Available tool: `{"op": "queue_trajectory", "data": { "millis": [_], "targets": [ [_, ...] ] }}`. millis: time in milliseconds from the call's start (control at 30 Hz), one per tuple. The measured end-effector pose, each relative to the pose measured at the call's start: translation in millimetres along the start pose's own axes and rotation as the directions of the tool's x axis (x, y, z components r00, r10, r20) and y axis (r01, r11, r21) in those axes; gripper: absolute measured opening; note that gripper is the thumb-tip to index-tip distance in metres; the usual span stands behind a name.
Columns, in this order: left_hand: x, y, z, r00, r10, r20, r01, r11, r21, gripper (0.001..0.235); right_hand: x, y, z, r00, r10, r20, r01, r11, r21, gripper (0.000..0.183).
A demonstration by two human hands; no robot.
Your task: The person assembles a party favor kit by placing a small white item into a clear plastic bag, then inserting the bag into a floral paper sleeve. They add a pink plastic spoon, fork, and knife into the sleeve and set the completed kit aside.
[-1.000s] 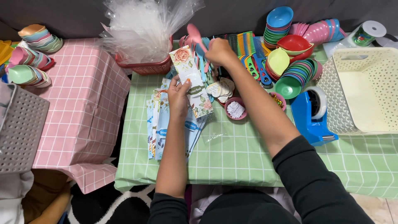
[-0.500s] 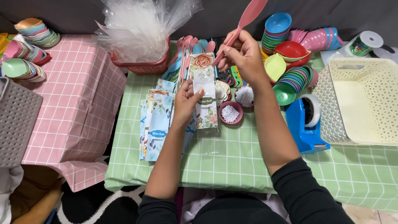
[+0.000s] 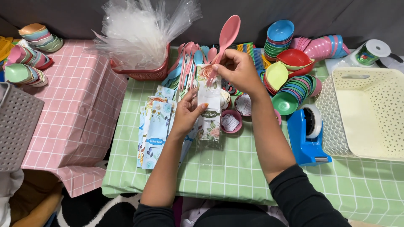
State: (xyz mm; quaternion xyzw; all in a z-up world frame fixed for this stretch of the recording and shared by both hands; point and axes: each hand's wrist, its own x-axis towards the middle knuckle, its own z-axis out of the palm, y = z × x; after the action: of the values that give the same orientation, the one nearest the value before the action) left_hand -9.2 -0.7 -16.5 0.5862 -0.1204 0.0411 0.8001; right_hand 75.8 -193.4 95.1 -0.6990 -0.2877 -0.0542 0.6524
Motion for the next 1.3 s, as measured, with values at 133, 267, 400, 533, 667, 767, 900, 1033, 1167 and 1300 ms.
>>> {"op": "queue_trajectory", "data": {
  "millis": [133, 267, 400, 533, 667, 767, 900, 1033, 1167, 1300],
  "targets": [
    [-2.3, 31.5, 18.7, 0.987, 0.149, 0.063, -0.157, 0.975, 0.159, 0.069, -2.5, -33.3, 1.7, 0.993, 0.11, 0.049, -0.105, 0.99, -0.097, 0.032],
    [-4.7, 26.1, 21.0, 0.976, 0.206, 0.064, -0.215, 0.956, 0.199, 0.078, -8.7, -41.0, -5.1, 0.988, 0.134, 0.075, -0.126, 0.987, -0.097, 0.105],
    [-7.9, 21.5, 21.6, 0.979, 0.188, 0.078, -0.203, 0.932, 0.3, 0.049, -10.8, -53.6, -5.7, 0.975, 0.202, 0.096, -0.195, 0.978, -0.079, 0.11],
    [-7.8, 35.9, 28.1, 0.985, 0.157, 0.064, -0.17, 0.895, 0.412, 0.04, -9.0, -53.7, -4.2, 0.974, 0.195, 0.118, -0.193, 0.981, -0.026, 0.086],
    [-6.8, 36.9, 23.3, 0.984, 0.137, 0.11, -0.169, 0.911, 0.377, 0.046, -7.5, -47.1, -2.0, 0.978, 0.165, 0.131, -0.166, 0.986, 0.002, 0.072],
    [-8.0, 44.0, 23.3, 0.963, 0.132, 0.234, -0.2, 0.934, 0.297, 0.07, -6.4, -43.9, -1.3, 0.983, 0.116, 0.14, -0.111, 0.993, -0.044, 0.071],
    [-10.2, 54.0, 26.4, 0.947, -0.027, 0.319, -0.042, 0.977, 0.207, 0.078, -4.3, -31.4, -0.1, 0.993, 0.081, 0.089, -0.072, 0.992, -0.103, 0.047],
    [-10.8, 57.8, 26.9, 0.943, -0.059, 0.326, -0.031, 0.964, 0.265, 0.077, -1.3, -21.4, 1.8, 0.999, -0.019, 0.039, 0.028, 0.969, -0.245, 0.027],
    [-10.5, 63.0, 28.6, 0.954, -0.078, 0.289, -0.024, 0.942, 0.334, 0.077, -1.0, -15.7, 5.7, 0.996, -0.065, 0.068, 0.084, 0.941, -0.328, 0.016],
    [-7.2, 49.6, 24.5, 0.98, 0.025, 0.196, -0.095, 0.931, 0.353, 0.082, 0.3, -8.3, 8.9, 0.984, -0.147, 0.102, 0.176, 0.899, -0.4, 0.013]
  ]
}}
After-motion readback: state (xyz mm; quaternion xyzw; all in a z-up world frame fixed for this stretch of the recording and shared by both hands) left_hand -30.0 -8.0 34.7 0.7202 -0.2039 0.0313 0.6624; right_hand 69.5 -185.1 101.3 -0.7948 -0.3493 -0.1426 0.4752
